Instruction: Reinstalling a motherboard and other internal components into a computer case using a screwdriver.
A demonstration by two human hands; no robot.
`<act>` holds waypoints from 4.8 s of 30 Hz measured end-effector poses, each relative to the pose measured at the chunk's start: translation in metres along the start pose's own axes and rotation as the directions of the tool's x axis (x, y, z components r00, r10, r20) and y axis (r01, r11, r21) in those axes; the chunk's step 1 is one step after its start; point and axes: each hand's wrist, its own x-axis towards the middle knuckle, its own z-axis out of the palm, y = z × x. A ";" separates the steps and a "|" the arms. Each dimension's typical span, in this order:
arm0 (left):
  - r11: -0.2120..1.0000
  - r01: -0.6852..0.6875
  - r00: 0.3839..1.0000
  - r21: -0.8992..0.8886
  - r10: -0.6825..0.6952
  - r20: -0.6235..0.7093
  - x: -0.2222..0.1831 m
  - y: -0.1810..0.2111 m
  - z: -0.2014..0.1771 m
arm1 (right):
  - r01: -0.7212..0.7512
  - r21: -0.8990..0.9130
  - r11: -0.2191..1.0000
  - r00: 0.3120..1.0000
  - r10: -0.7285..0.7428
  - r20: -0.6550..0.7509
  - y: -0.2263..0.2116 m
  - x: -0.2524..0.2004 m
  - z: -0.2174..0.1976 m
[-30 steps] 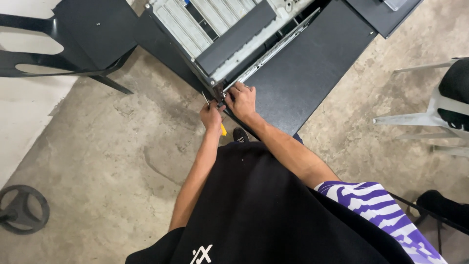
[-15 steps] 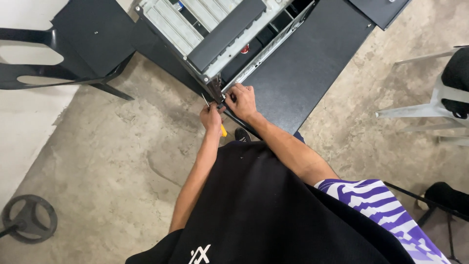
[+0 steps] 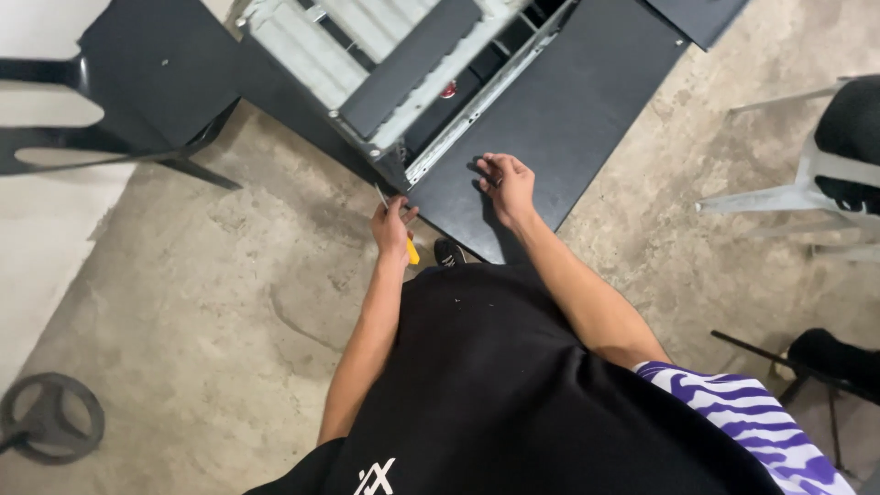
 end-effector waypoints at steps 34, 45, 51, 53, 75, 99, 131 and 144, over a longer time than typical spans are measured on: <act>0.819 0.324 0.786 -0.473 -0.512 -0.347 -0.159 -0.145 -0.020 | 0.542 -0.751 0.378 0.622 -0.781 0.055 -0.252 0.260 -0.224; 0.749 0.316 0.806 -0.582 -0.536 -0.252 -0.158 -0.180 0.001 | 0.585 -0.723 0.366 0.629 -0.768 0.120 -0.258 0.244 -0.220; 0.797 0.288 0.802 -0.531 -0.504 -0.320 -0.160 -0.139 -0.006 | 0.574 -0.716 0.397 0.638 -0.765 0.087 -0.252 0.230 -0.219; 0.823 0.229 0.851 -0.520 -0.429 -0.303 -0.129 -0.151 -0.028 | 0.561 -0.745 0.360 0.597 -0.799 0.064 -0.231 0.219 -0.230; 0.988 -0.126 0.988 -0.091 0.133 0.073 0.036 0.080 -0.179 | 0.560 -0.088 0.824 0.826 -0.548 0.131 0.005 -0.103 0.111; -0.535 -0.834 -0.046 0.134 0.310 0.950 -0.129 0.395 0.114 | 0.798 -0.332 0.502 0.523 -0.304 0.796 -0.032 -0.164 0.144; -0.518 -0.853 0.010 0.070 0.118 0.993 -0.127 0.374 0.193 | 0.241 0.650 0.721 0.939 -0.342 0.031 0.003 0.085 0.002; -0.435 -0.900 -0.005 0.015 0.045 0.999 -0.164 0.391 0.175 | 0.271 0.686 0.675 0.891 -0.446 0.088 -0.001 0.064 0.050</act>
